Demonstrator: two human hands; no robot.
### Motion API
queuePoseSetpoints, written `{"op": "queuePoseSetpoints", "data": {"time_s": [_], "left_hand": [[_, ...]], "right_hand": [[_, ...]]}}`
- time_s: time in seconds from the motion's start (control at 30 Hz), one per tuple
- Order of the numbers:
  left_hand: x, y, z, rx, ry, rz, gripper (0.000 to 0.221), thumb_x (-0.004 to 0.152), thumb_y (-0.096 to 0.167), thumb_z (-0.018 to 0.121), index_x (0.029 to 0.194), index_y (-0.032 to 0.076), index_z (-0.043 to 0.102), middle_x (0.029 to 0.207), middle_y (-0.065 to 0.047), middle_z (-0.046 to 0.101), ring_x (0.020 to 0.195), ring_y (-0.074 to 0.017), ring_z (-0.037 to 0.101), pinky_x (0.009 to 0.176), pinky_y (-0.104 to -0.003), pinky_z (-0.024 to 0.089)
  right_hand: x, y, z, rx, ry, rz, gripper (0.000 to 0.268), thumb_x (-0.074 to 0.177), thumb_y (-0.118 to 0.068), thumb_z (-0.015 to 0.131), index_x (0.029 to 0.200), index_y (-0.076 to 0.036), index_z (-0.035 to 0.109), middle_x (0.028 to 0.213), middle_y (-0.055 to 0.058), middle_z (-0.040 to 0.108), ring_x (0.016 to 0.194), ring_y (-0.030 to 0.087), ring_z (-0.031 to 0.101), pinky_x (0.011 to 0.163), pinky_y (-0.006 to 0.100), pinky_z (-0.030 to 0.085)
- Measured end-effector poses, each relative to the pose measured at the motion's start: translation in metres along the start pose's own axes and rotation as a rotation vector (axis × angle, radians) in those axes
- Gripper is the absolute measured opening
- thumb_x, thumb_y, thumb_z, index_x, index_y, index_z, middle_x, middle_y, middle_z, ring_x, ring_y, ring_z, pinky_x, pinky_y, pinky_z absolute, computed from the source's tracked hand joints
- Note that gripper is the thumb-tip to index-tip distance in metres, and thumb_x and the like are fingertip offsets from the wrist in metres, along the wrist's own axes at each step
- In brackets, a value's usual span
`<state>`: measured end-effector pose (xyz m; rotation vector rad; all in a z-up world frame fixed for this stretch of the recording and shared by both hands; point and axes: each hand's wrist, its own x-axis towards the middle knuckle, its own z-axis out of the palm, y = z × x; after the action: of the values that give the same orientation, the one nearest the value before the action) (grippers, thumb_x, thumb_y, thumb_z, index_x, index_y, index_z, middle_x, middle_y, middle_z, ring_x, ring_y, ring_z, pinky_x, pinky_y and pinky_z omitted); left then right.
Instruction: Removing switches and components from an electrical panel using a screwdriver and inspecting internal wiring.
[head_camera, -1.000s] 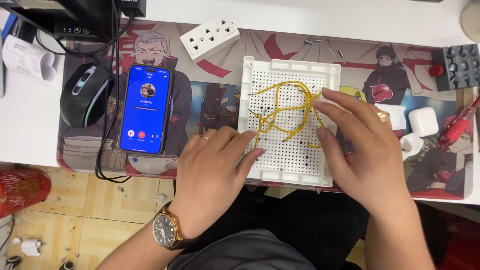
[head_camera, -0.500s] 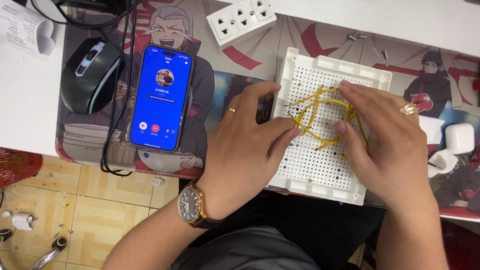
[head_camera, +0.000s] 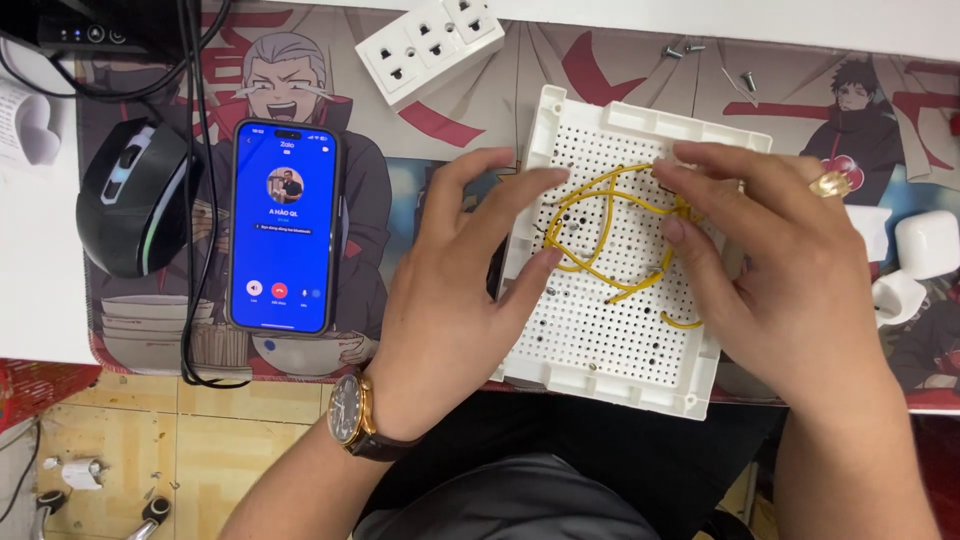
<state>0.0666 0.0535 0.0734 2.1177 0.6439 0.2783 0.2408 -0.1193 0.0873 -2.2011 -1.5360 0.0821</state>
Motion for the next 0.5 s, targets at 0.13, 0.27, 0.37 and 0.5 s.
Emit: {"op": "queuePoseSetpoints", "data": {"time_s": [0.13,0.27,0.37,0.5], "left_hand": [[-0.006,-0.007,0.006,0.019,0.075,0.147,0.012,0.102,0.019,0.073,0.111,0.022,0.08,0.157,-0.008,0.045,0.108,-0.0132,0.081,0.051,-0.031,0.054],[-0.007,-0.007,0.004,0.039,0.029,0.133,0.008,0.101,0.024,0.076,0.107,0.025,0.082,0.165,-0.006,0.04,0.123,-0.014,0.079,0.053,-0.031,0.058],[-0.008,-0.009,0.005,-0.01,0.01,0.165,0.01,0.099,0.028,0.08,0.1,0.018,0.083,0.17,-0.009,0.033,0.129,-0.0244,0.078,0.078,-0.03,0.068],[-0.008,-0.008,0.006,-0.038,0.047,0.134,0.011,0.1,0.027,0.078,0.094,0.018,0.08,0.168,-0.008,0.038,0.132,-0.0267,0.078,0.088,-0.033,0.068]], "right_hand": [[0.006,0.004,-0.004,0.004,0.028,0.007,0.023,0.107,0.004,0.082,0.13,0.001,0.082,0.132,0.015,0.073,0.112,0.029,0.068,0.095,0.043,0.052],[0.011,0.006,0.0,0.007,0.065,0.002,0.012,0.11,0.002,0.084,0.122,0.002,0.084,0.116,0.016,0.077,0.1,0.034,0.067,0.086,0.043,0.053],[0.015,0.009,0.004,0.022,0.099,-0.024,0.004,0.111,0.005,0.082,0.114,0.003,0.083,0.107,0.014,0.078,0.093,0.03,0.07,0.087,0.042,0.05],[0.017,0.011,0.009,0.047,0.101,0.052,0.005,0.109,0.004,0.084,0.111,0.0,0.083,0.102,0.01,0.076,0.088,0.029,0.066,0.083,0.04,0.048]]}}
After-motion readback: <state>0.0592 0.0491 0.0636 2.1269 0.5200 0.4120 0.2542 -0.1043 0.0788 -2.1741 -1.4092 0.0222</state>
